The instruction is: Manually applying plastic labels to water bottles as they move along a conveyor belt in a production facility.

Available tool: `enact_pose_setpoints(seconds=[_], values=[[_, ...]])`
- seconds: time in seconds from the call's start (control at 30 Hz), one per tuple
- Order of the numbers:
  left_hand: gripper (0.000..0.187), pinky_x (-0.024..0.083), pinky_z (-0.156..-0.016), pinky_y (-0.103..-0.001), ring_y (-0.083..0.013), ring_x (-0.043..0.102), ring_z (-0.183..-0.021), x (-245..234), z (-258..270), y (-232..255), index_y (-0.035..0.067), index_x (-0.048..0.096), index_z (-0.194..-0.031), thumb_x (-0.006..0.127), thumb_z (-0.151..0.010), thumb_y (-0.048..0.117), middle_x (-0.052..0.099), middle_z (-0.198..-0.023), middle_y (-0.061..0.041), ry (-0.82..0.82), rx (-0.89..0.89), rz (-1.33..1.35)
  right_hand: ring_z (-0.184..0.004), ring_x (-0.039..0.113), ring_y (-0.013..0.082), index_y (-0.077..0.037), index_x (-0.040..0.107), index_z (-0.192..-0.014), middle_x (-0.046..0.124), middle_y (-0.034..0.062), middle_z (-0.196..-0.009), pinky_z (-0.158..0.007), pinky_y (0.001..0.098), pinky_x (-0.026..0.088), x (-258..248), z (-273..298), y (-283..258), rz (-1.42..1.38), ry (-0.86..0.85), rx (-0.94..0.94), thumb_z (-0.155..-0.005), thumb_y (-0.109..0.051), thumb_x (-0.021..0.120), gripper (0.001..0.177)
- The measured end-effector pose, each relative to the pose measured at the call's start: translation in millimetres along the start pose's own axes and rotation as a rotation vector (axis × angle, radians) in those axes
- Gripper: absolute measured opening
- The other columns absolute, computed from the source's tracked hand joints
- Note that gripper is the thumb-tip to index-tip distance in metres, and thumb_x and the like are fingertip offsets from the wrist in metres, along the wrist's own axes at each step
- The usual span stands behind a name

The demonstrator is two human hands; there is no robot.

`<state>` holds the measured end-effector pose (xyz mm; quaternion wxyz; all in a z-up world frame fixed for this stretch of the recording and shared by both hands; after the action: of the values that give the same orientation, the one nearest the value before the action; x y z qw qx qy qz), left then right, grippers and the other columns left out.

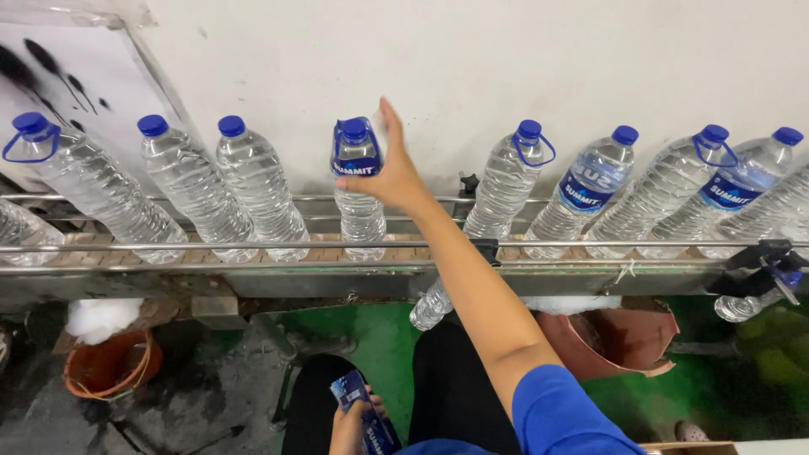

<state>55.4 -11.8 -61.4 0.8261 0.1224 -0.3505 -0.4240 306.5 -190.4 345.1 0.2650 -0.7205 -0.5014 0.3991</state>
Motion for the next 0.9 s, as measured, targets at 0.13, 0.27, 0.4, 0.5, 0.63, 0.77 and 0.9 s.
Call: enact_pose_setpoints(seconds=[0.13,0.27,0.4,0.5,0.63,0.77,0.9], values=[[0.031,0.05,-0.084,-0.048,-0.0337,0.06,-0.082,8,13,0,-0.001,0.057,-0.122,0.052,-0.092,-0.01,0.063,-0.094,-0.023,0.055,-0.077,-0.056,-0.131,0.06,0.038,-0.034,0.001,-0.16,0.044,0.0271,-0.149,-0.108,0.0556,0.049,-2,14,18,-0.207,0.063,0.151,-0.071,-0.016,0.093,0.129],[0.035,0.052,-0.09,-0.05,-0.0373,0.066,-0.089,-8,-4,-4,-0.003,0.063,-0.123,0.056,-0.088,-0.005,0.069,-0.1,-0.025,0.021,-0.019,-0.205,-0.138,0.053,0.0405,-0.027,-0.004,-0.161,0.039,0.0269,-0.155,-0.113,0.0604,0.044,-13,44,33,-0.182,0.153,0.192,-0.066,-0.014,0.092,0.135],[0.038,0.052,-0.083,-0.05,-0.0392,0.066,-0.082,-11,-26,-5,-0.004,0.065,-0.121,0.057,-0.084,-0.006,0.07,-0.096,-0.028,0.016,0.048,-0.151,-0.138,0.052,0.0374,-0.027,-0.004,-0.16,0.036,0.0234,-0.156,-0.11,0.0553,0.046,-38,43,61,-0.219,0.122,0.221,-0.067,-0.02,0.092,0.135],[0.032,0.053,-0.08,-0.048,-0.0361,0.064,-0.081,-8,1,-2,-0.004,0.062,-0.119,0.057,-0.088,-0.006,0.066,-0.093,-0.025,0.02,0.008,-0.144,-0.143,0.046,0.0361,-0.025,-0.002,-0.16,0.029,0.0214,-0.161,-0.114,0.0549,0.044,-53,51,84,-0.241,0.05,0.22,-0.065,-0.023,0.094,0.136],[0.033,0.051,-0.083,-0.047,-0.0347,0.062,-0.085,1,12,-4,-0.001,0.058,-0.123,0.055,-0.091,-0.003,0.065,-0.099,-0.025,-0.017,-0.032,-0.18,-0.141,0.046,0.0352,-0.01,0.01,-0.155,0.039,0.0216,-0.153,-0.117,0.0541,0.042,-72,70,95,-0.053,0.006,0.341,-0.062,-0.032,0.093,0.127],[0.029,0.05,-0.093,-0.05,-0.0368,0.065,-0.091,-15,-4,-11,0.001,0.063,-0.124,0.061,-0.095,0.006,0.068,-0.103,-0.023,-0.016,-0.052,-0.264,-0.152,0.027,0.0412,-0.013,-0.014,-0.158,0.011,0.0261,-0.167,-0.123,0.0585,0.027,-113,105,55,-0.056,0.031,0.264,-0.063,-0.044,0.091,0.145],[0.035,0.055,-0.084,-0.056,-0.0446,0.064,-0.083,-43,-46,-19,-0.012,0.062,-0.121,0.054,-0.088,-0.009,0.067,-0.098,-0.036,0.028,0.032,-0.143,-0.149,0.036,0.0309,-0.012,0.02,-0.16,0.03,0.015,-0.164,-0.121,0.0483,0.033,-259,173,34,0.365,0.8,-0.127,-0.093,-0.018,0.083,0.092]])
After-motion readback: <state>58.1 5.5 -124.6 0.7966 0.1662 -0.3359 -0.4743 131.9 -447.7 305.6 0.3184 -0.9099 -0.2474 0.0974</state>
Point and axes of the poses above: each hand's wrist, its own z-axis away from the middle knuckle, its own x-axis out of the palm, y = z × x, the point moved 8 cm from there along -z, towards the middle knuckle
